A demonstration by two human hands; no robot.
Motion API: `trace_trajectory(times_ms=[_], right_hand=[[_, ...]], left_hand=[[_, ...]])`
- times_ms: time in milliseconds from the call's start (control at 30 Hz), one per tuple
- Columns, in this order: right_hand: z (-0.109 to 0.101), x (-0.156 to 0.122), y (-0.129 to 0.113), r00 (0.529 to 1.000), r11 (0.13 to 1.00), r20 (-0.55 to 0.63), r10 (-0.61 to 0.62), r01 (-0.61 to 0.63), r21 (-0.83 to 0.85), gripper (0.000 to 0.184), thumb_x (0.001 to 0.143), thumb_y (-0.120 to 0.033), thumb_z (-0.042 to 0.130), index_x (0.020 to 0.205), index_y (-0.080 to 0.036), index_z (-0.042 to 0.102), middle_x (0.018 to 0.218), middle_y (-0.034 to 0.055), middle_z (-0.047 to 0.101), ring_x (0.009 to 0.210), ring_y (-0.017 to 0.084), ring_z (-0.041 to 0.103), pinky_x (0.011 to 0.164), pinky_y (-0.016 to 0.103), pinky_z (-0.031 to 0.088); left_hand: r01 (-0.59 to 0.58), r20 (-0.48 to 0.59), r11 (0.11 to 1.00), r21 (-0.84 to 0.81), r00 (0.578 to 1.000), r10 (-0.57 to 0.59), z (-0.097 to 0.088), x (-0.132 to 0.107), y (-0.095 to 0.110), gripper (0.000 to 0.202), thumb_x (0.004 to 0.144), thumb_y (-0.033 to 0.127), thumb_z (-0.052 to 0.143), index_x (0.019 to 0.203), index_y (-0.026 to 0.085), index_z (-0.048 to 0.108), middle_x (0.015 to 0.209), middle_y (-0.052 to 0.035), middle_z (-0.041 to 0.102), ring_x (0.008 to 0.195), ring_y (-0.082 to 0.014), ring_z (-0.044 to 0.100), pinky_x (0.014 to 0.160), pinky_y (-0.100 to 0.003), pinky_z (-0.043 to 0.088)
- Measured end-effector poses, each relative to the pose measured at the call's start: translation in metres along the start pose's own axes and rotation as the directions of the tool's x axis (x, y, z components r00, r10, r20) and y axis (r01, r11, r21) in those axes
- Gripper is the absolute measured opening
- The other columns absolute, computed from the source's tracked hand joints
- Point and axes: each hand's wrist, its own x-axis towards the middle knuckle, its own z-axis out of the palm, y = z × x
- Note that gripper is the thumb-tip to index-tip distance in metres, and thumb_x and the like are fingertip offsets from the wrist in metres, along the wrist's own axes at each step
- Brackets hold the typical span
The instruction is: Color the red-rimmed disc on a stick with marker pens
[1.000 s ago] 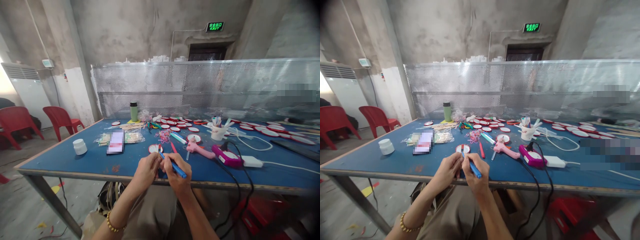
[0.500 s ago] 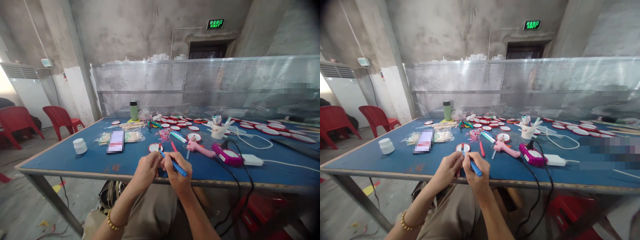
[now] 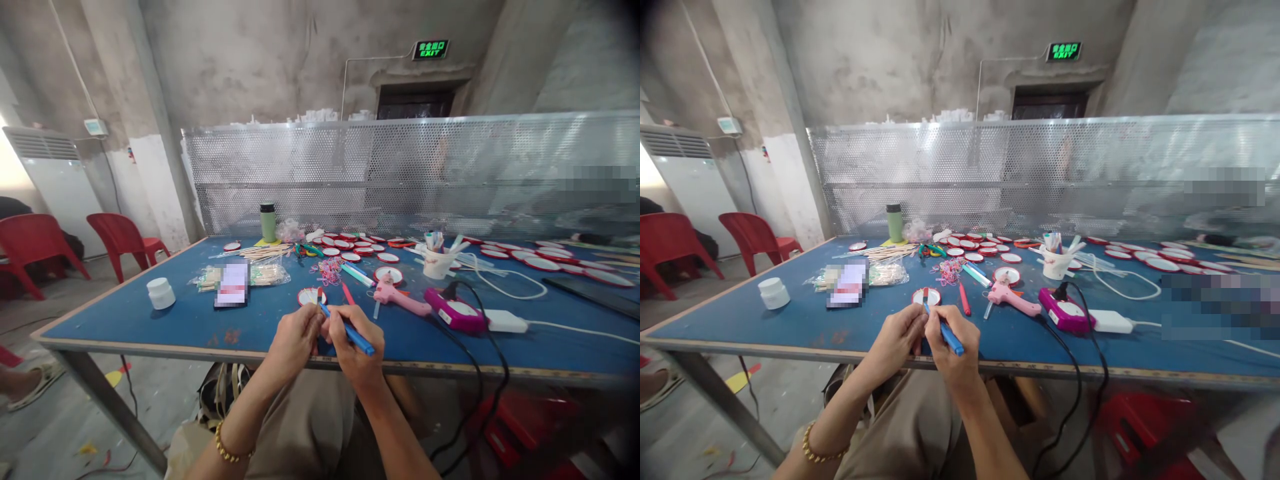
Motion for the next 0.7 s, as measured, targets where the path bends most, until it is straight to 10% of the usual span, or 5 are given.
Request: trace_trajectory(times_ms=[700], right_hand=[[0.0001, 0.0004, 0.0003, 1.0, 1.0, -0.001, 0.009, -0.009, -0.007, 0.02, 0.096, -0.024, 0.051, 0.08, -0.02, 0.062, 0.064, -0.0008, 0.066, 0.052, 0.011, 0.061, 0.057, 0.022, 0.05]], left_hand=[[0.001, -0.006, 1.0, 0.006, 1.0, -0.001, 0.0011, 0.0005, -0.0022, 0.032, 0.098, 0.035, 0.039, 0.069, 0.022, 0.043, 0.05, 0.0049, 0.049, 0.048, -0.011, 0.049, 0.054, -0.021, 0.034]])
